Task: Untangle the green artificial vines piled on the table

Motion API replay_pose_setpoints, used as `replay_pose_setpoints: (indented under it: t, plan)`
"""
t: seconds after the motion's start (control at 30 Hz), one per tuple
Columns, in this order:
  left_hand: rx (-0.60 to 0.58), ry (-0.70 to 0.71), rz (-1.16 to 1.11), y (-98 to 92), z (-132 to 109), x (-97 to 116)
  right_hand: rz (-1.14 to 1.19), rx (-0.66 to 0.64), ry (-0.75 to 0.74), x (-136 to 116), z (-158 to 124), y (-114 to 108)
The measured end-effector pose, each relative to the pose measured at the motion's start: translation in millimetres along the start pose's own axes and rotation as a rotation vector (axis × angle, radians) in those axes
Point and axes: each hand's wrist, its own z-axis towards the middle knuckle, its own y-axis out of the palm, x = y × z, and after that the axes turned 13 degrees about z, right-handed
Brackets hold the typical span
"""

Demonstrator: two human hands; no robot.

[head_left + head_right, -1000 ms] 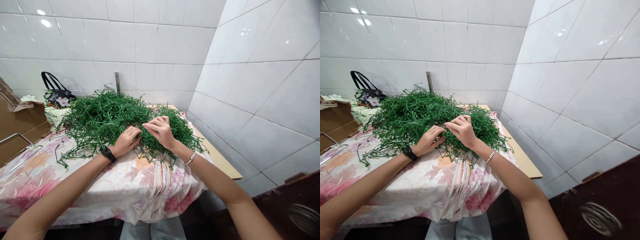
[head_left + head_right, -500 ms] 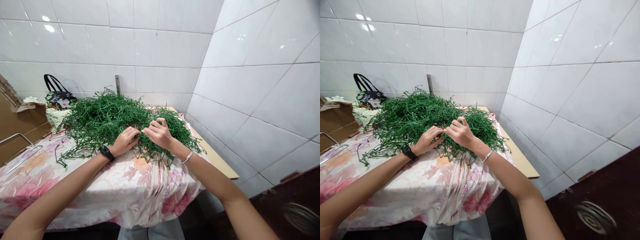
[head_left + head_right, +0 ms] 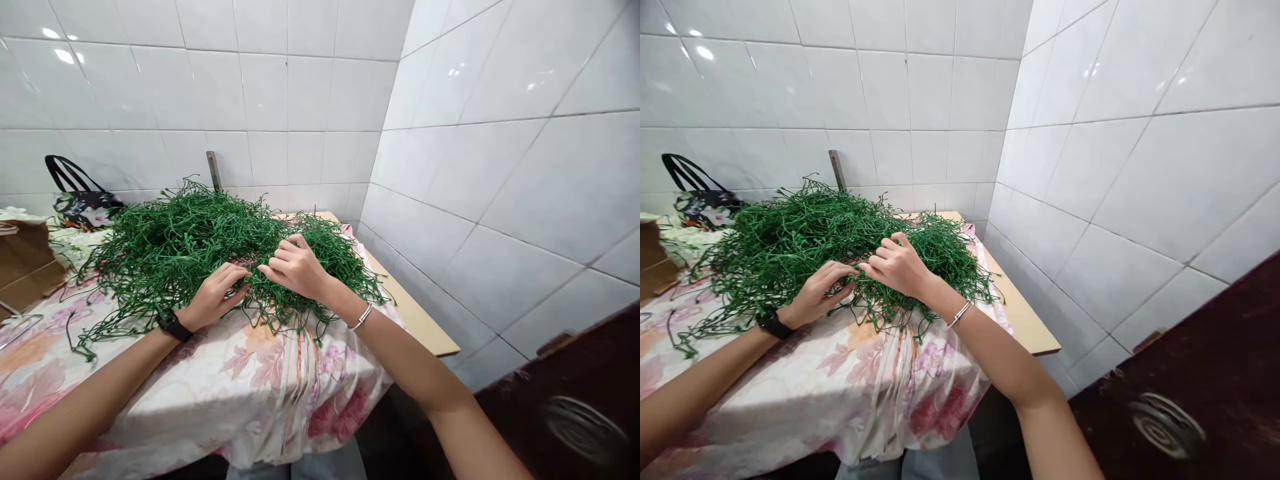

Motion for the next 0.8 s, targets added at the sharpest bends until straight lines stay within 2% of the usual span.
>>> replay_pose_setpoints:
  t: [0.27, 0.53, 0.8]
  plan:
    - [-0.024, -0.034, 0.018, 0.0, -0.2, -1.2, 0.016, 0.007, -0.001, 1.3, -4.4, 10.6]
    - [0.002, 0.020, 0.031, -3.8, 0.4, 1.7, 0.043, -0.018, 0.015, -0.7, -4.7, 10.8]
    - [0.001, 0.108, 0.048, 5.1, -1.9, 5.6, 0.045, 0.024, 0.057, 5.2, -6.3, 8.5]
